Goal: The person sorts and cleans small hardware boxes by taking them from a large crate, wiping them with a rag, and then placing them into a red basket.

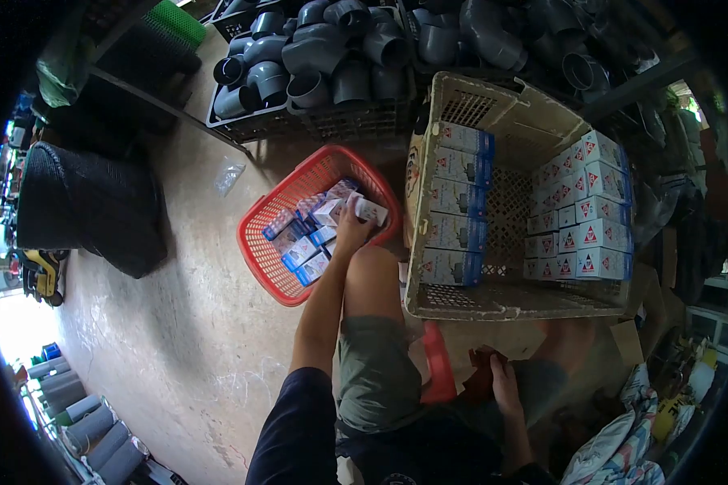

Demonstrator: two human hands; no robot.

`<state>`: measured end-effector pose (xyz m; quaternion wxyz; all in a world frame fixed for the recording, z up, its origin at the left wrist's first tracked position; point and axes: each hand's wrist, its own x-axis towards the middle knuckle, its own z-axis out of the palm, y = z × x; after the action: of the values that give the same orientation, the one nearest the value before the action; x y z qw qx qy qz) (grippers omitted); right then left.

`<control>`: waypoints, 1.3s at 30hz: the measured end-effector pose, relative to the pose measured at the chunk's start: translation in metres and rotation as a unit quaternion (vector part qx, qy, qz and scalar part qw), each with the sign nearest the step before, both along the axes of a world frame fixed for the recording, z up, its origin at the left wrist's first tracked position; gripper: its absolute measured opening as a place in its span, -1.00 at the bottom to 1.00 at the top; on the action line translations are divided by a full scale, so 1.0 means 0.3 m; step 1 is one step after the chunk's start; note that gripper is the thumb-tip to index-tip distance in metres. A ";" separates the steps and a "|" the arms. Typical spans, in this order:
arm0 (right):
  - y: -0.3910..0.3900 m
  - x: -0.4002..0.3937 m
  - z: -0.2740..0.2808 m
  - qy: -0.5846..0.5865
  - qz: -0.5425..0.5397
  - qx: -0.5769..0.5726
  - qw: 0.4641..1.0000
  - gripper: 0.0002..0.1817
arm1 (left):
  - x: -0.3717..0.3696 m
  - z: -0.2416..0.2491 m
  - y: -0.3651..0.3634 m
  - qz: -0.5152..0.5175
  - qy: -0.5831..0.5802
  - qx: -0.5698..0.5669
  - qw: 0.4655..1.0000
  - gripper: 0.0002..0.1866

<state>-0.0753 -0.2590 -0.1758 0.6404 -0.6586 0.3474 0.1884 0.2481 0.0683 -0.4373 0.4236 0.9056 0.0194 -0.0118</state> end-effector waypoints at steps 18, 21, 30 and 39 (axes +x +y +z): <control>0.004 -0.017 -0.046 0.006 0.026 -0.021 0.999 -0.60 | -0.046 -0.334 0.074 0.030 0.033 0.038 0.998 -0.61; 0.002 -0.013 -0.050 0.006 0.020 -0.013 1.000 -0.60 | -0.058 -0.193 0.078 0.063 0.053 -0.089 0.993 -0.61; -0.025 0.194 -0.024 0.017 0.404 -0.115 0.907 -0.47 | -0.166 0.817 0.121 0.035 -0.136 -0.194 0.971 -0.78; 0.029 0.180 -0.221 -0.008 0.491 -0.251 0.834 -0.47 | 0.172 1.315 -0.577 -0.337 -0.202 0.102 0.914 -0.66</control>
<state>-0.0213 -0.2502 -0.2420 0.2795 -0.8820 0.0081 0.3793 0.2995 -0.1048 -0.0428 0.2945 0.8795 -0.3724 0.0315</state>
